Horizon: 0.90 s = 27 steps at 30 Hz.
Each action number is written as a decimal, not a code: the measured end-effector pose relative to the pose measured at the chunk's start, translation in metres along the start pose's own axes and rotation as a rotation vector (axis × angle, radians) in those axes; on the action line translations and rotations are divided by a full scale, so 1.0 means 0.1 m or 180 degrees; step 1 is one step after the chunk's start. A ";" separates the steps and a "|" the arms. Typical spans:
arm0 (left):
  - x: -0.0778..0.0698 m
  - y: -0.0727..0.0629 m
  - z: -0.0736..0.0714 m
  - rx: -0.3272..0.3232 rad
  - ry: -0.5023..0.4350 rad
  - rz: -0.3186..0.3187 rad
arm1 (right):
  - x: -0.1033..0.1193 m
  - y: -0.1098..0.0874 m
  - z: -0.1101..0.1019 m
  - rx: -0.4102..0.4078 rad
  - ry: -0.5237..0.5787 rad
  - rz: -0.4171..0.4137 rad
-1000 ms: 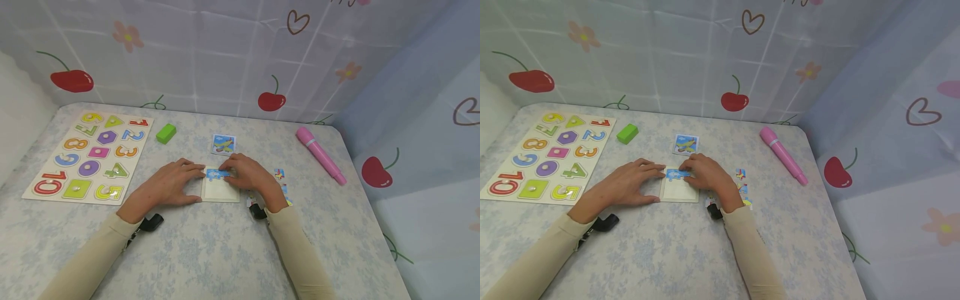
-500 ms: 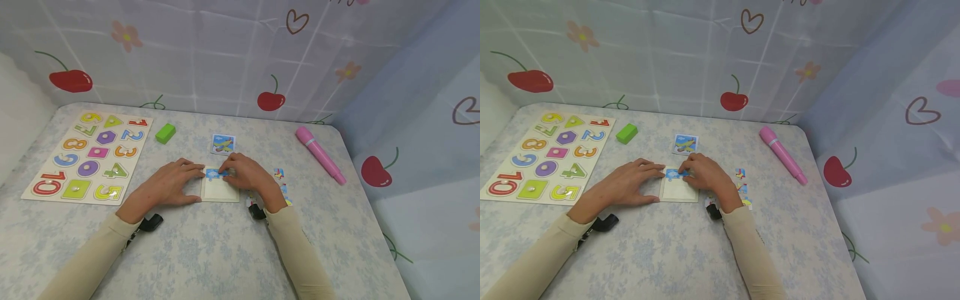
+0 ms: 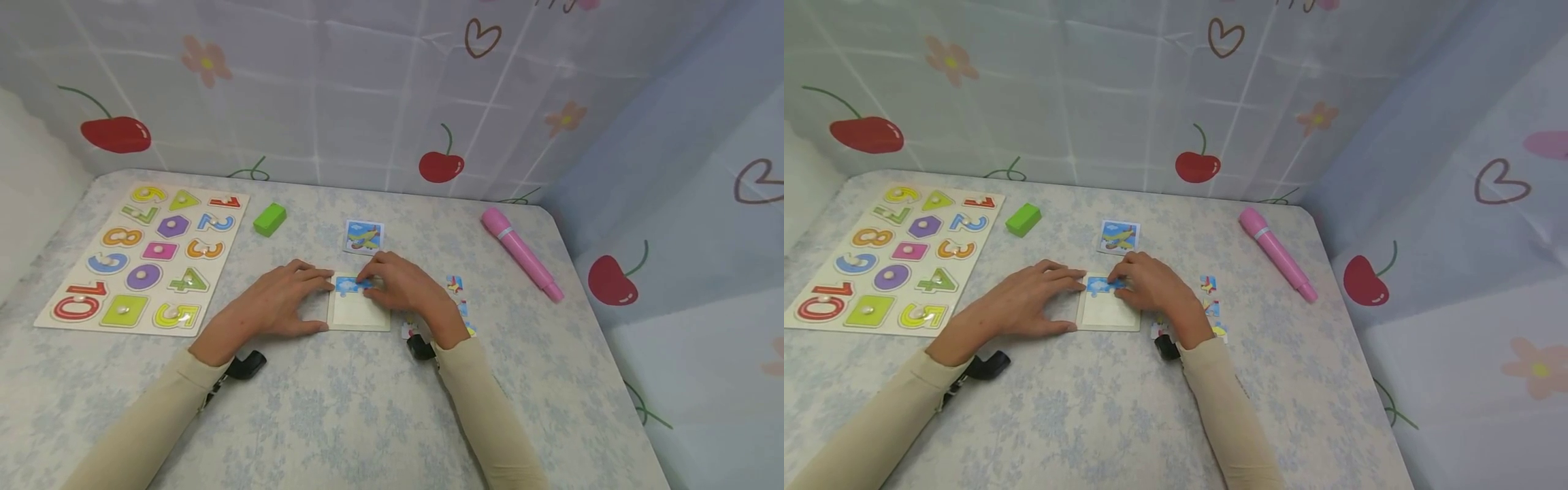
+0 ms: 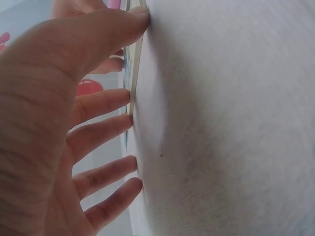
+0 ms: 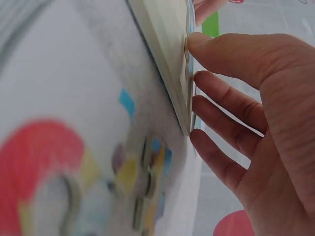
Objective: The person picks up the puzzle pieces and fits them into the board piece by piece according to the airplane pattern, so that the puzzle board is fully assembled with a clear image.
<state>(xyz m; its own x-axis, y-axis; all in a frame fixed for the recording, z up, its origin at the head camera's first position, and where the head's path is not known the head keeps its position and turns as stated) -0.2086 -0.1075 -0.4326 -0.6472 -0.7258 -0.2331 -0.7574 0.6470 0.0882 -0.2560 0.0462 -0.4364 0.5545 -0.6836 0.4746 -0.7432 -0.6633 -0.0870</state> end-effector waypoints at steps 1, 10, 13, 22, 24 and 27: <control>0.00 0.00 0.00 0.0002 0.0001 -0.0005 | -0.01 -0.01 -0.01 -0.0002 0.0004 0.0000; 0.00 0.01 0.02 -0.0012 0.0034 0.0006 | -0.23 -0.20 -0.18 -0.0100 0.0061 0.0246; 0.00 0.00 0.01 -0.0039 0.0042 0.0003 | -0.29 -0.24 -0.23 -0.0130 0.0103 0.0280; -0.01 -0.01 0.00 -0.0067 0.0003 0.0028 | -0.52 -0.43 -0.33 -0.0205 0.0265 0.0574; -0.01 -0.01 0.01 -0.0042 0.0010 0.0012 | -0.57 -0.46 -0.34 -0.0241 0.0294 0.0584; -0.01 0.00 0.01 -0.0014 0.0028 -0.0008 | -0.62 -0.51 -0.36 -0.0291 0.0325 0.0561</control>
<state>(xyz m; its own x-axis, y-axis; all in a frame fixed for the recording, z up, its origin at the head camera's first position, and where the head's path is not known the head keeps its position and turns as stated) -0.2080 -0.1066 -0.4333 -0.6459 -0.7295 -0.2249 -0.7594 0.6441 0.0920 -0.2662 0.1336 -0.4300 0.3758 -0.7489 0.5458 -0.8586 -0.5029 -0.0990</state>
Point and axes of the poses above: each hand's wrist, its own y-axis towards the middle knuckle, its own z-axis out of the palm, x = y × z, the point moved 10 cm from there along y, towards the middle knuckle, and after that the axes turned 5 degrees about y, right-handed, at the moved point
